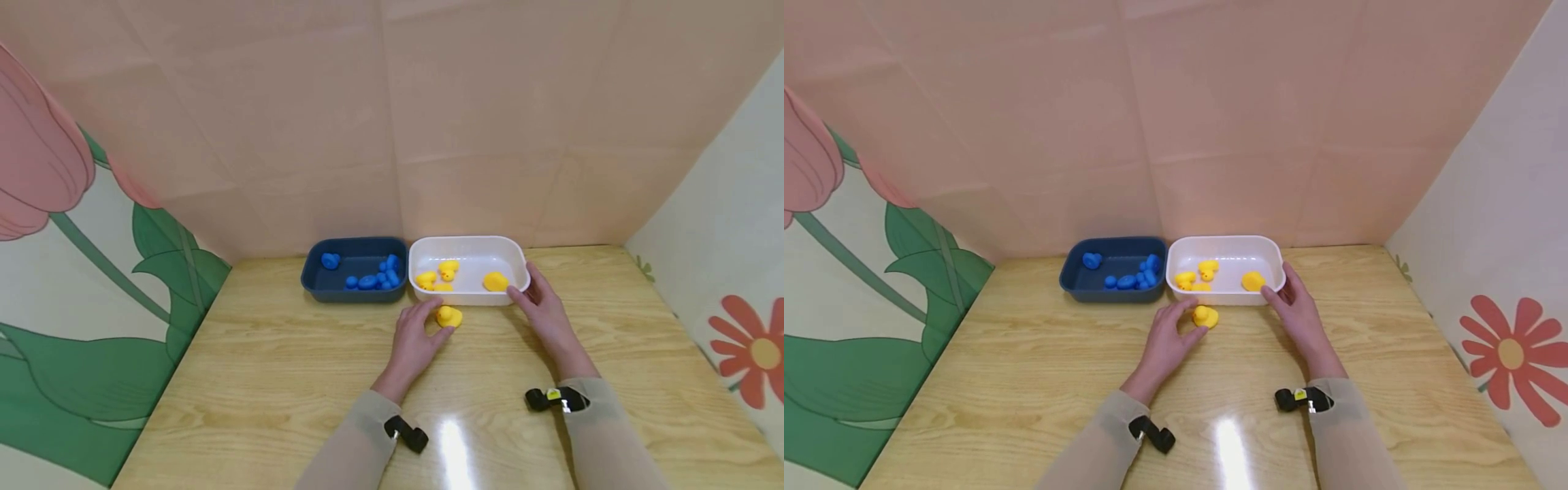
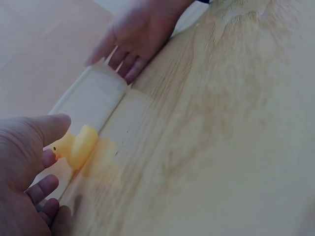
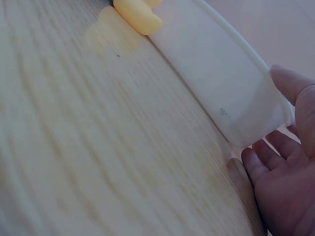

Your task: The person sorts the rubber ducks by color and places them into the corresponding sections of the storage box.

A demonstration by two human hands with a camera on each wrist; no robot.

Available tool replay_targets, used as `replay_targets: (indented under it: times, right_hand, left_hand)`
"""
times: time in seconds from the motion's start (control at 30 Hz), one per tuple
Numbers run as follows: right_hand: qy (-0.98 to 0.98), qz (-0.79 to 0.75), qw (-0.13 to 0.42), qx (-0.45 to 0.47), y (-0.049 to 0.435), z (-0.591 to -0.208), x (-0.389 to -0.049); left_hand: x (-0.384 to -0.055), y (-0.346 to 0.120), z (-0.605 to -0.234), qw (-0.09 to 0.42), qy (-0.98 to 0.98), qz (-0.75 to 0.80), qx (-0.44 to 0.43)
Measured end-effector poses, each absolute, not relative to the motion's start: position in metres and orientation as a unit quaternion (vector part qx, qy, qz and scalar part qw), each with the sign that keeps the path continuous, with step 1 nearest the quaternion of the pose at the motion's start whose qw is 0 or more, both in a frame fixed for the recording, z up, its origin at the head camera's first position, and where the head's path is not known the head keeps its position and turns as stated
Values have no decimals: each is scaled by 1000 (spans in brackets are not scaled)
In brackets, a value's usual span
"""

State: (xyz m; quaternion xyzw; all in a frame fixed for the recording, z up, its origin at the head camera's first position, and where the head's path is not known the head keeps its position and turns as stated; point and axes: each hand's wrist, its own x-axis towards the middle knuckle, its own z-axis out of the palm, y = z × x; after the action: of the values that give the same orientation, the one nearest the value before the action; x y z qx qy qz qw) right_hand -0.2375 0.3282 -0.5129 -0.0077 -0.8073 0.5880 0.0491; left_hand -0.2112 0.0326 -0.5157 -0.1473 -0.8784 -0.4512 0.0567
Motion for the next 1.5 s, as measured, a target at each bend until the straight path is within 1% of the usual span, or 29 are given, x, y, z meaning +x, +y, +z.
replay_targets:
  times: [0.4,0.9,1.1,1.5]
  right_hand:
    - [-814,580,42,-19,329,-512,-237]
    - [-812,582,44,-18,329,-514,-239]
    - [-809,586,47,-14,331,-516,-242]
    - [-816,577,36,-29,330,-515,-242]
  left_hand:
    - [-218,36,-525,65,-892,-420,-152]
    - [-220,43,-524,69,-916,-373,-131]
    - [-222,45,-525,62,-921,-365,-118]
    - [-224,49,-524,65,-925,-359,-104]
